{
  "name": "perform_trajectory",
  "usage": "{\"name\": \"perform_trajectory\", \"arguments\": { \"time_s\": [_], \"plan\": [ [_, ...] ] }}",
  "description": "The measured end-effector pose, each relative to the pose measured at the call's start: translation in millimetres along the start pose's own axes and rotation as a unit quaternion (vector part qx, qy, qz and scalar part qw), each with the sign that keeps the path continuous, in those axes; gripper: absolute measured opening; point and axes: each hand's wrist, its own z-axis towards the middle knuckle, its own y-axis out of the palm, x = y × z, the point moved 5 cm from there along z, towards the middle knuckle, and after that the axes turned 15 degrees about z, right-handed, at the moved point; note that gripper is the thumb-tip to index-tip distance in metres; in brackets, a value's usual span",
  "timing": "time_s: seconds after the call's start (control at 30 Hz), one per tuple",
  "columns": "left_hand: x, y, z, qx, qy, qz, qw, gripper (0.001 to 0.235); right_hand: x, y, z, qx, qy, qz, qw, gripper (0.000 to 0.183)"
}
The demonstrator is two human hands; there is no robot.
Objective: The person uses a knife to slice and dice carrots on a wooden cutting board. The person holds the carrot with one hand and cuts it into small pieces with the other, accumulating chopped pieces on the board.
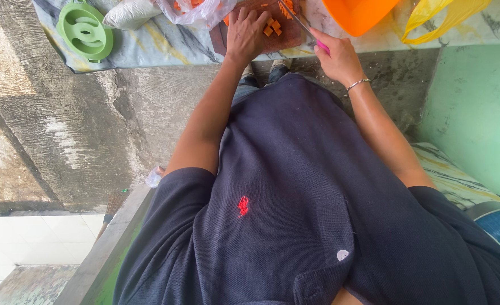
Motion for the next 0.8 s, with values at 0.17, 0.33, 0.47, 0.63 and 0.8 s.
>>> {"name": "perform_trajectory", "arguments": {
  "time_s": [0.17, 0.33, 0.47, 0.63, 0.8],
  "plan": [
    [0, -11, 2, 0.072, 0.015, -0.016, 0.997, 0.056, 5, 1, -6, 0.014, 0.006, 0.011, 1.0, 0.044],
    [0, -23, -2, 0.094, 0.022, -0.045, 0.994, 0.042, -1, 6, -9, 0.018, -0.006, 0.012, 1.0, 0.043],
    [-6, -29, -7, 0.124, -0.014, -0.066, 0.99, 0.022, -11, 19, -4, -0.003, -0.047, 0.002, 0.999, 0.043],
    [-13, -29, -17, 0.162, -0.033, -0.085, 0.983, 0.014, -10, 32, 10, -0.025, -0.015, -0.016, 0.999, 0.043],
    [-9, -25, -16, 0.167, 0.013, -0.046, 0.985, 0.006, 3, 25, 3, 0.007, 0.08, -0.008, 0.997, 0.047]
  ]
}}
